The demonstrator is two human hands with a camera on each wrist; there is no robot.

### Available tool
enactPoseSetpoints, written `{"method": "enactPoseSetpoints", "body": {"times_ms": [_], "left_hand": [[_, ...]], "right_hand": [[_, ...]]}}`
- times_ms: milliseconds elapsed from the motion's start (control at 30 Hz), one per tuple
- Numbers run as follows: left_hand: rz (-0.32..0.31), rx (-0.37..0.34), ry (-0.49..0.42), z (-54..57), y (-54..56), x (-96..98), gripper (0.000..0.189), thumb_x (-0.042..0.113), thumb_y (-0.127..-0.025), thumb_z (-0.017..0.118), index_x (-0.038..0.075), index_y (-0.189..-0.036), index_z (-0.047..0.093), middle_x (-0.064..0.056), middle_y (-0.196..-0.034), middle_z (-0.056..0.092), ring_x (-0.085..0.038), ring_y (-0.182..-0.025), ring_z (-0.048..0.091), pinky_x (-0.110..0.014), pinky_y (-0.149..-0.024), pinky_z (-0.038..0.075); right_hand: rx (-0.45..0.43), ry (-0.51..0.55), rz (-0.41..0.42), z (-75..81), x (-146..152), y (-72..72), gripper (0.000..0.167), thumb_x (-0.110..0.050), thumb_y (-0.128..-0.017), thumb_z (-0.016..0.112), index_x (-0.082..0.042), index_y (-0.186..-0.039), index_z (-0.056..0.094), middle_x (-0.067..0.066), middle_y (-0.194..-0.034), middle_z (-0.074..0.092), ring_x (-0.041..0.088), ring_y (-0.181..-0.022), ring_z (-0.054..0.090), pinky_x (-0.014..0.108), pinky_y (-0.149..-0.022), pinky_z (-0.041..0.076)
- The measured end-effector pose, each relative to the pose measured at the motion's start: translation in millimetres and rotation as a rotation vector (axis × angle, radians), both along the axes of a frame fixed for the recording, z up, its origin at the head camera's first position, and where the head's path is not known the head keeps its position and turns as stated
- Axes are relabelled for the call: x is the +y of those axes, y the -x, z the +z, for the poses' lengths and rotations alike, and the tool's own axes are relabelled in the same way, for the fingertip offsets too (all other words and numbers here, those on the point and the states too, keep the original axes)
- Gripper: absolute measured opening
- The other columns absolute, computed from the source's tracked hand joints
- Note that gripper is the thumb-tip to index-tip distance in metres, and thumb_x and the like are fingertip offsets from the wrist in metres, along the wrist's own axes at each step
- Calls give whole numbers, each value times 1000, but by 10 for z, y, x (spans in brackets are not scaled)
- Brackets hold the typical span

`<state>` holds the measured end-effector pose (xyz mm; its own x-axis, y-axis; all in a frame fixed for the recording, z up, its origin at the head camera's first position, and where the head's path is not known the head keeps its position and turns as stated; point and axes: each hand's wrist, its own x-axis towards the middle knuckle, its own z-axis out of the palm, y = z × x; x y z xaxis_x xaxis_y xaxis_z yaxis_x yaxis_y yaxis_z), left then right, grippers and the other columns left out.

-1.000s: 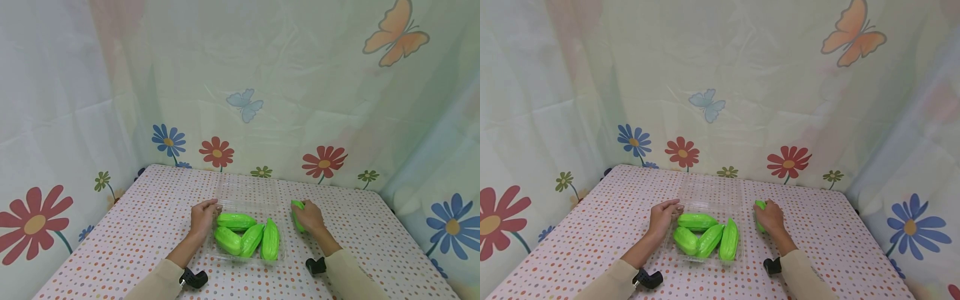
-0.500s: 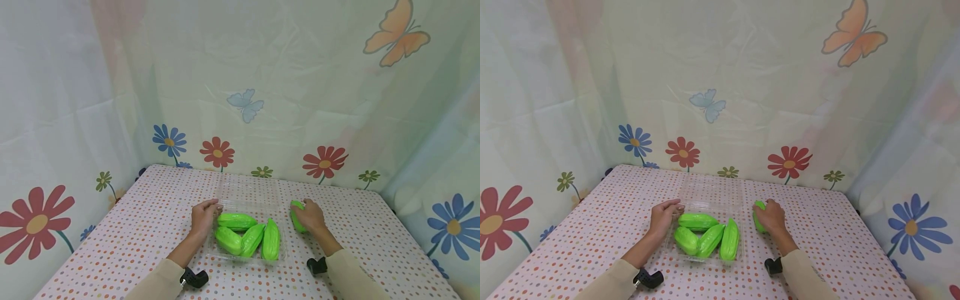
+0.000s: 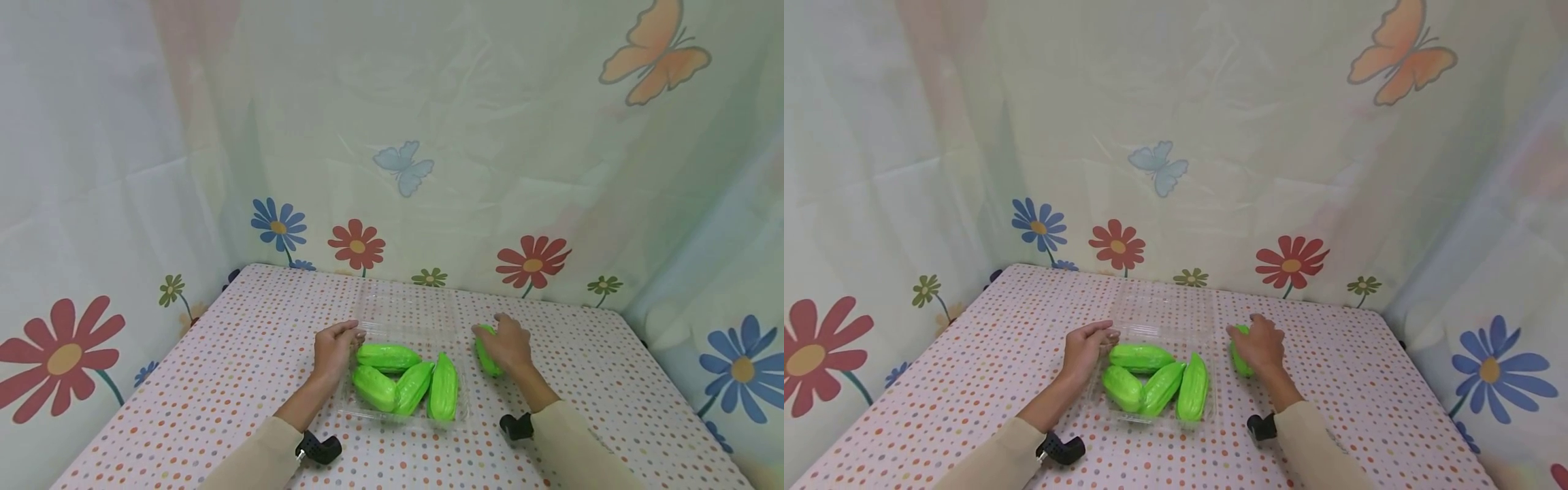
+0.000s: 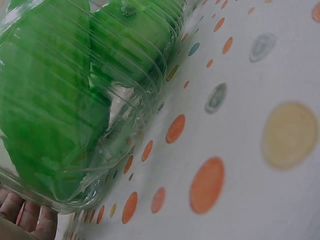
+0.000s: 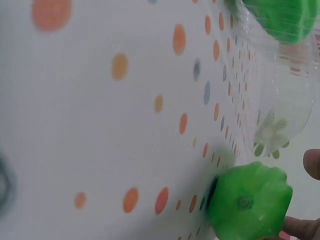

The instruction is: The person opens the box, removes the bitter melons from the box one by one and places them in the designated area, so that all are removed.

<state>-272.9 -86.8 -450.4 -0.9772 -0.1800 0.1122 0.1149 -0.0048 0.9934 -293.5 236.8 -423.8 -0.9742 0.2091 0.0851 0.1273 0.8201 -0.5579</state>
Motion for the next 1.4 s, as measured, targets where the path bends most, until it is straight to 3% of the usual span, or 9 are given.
{"method": "enactPoseSetpoints", "body": {"times_ms": [400,833,1133,1400], "left_hand": [[-7,1,7,-34,-2,3,34,7,-99,54,-7,-128,65,-18,-106,75,-27,-99,73,-26,-83,59],[-2,9,2,-11,6,8,33,9,-99,57,-7,-126,66,-18,-105,76,-28,-98,74,-25,-80,59],[1,5,2,-12,1,-2,33,9,-98,57,-6,-126,67,-18,-104,76,-28,-95,74,-24,-77,59],[1,7,1,-5,2,-22,33,7,-98,56,-7,-126,66,-18,-104,76,-28,-96,74,-23,-77,59]], "right_hand": [[111,-2,20,146,-214,-119,71,-38,-97,61,6,-149,41,34,-147,41,59,-134,30,74,-105,27],[181,62,129,257,-413,-219,67,-34,-98,62,6,-148,42,32,-149,41,56,-136,29,74,-107,24],[185,109,215,362,-584,-305,64,-32,-99,63,6,-147,43,32,-147,43,54,-140,29,69,-109,30],[146,137,299,443,-725,-413,64,-30,-99,64,6,-147,43,29,-147,46,49,-139,39,65,-107,39]]}}
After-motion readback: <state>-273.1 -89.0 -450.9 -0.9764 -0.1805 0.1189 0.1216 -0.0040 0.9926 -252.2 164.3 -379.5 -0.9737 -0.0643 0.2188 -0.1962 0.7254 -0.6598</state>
